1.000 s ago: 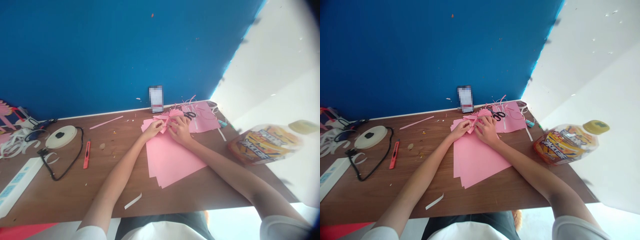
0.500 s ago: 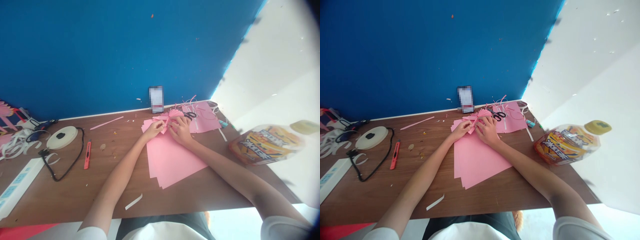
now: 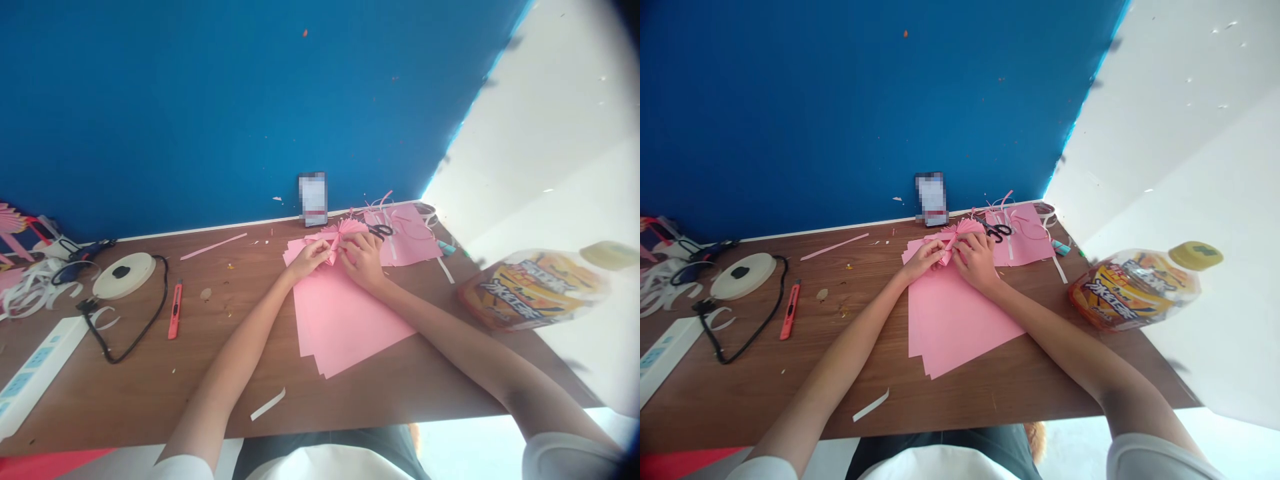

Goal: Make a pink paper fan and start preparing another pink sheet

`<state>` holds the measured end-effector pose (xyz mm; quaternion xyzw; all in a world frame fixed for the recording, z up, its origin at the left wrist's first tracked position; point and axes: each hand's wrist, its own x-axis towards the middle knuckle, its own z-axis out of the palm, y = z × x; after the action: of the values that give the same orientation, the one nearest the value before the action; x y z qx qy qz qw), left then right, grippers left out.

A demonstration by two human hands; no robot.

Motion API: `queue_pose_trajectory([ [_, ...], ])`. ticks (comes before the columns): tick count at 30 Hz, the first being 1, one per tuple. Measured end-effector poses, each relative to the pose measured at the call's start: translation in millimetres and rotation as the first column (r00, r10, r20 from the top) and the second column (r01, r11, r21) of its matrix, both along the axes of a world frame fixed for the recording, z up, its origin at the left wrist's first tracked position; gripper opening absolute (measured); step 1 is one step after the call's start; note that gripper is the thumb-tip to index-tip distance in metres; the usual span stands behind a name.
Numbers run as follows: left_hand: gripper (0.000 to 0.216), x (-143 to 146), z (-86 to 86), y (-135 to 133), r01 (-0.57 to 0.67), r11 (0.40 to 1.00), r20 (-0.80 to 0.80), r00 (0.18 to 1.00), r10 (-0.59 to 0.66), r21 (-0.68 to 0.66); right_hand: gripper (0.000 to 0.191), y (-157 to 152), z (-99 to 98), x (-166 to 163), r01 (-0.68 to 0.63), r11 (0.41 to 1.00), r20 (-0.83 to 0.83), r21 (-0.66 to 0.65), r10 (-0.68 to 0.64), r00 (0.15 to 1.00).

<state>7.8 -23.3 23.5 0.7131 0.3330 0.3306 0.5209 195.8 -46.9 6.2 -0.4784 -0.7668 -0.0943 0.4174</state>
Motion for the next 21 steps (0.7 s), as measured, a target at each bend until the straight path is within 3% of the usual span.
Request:
queue_pose_trajectory([
  [7,0.033,0.8,-0.5,-0.4,-0.002,1.0,-0.051,0.999,0.002,-0.002,0.016,-0.9,0.8,-1.2,-0.012,1.0,0.038,0.003,0.012,0.999],
  [12,0.031,2.8,-6.1,3.0,-0.084,0.993,-0.123,0.988,0.093,0.079,0.02,-0.7,-1.5,-0.7,-0.031,0.999,0.09,-0.024,0.033,0.995],
  [21,0.035,3.5,-5.1,0.0,-0.066,0.998,-0.059,0.996,0.066,0.014,0.02,0.0,-2.7,-0.3,-0.046,0.999,0.109,-0.023,0.048,0.993],
])
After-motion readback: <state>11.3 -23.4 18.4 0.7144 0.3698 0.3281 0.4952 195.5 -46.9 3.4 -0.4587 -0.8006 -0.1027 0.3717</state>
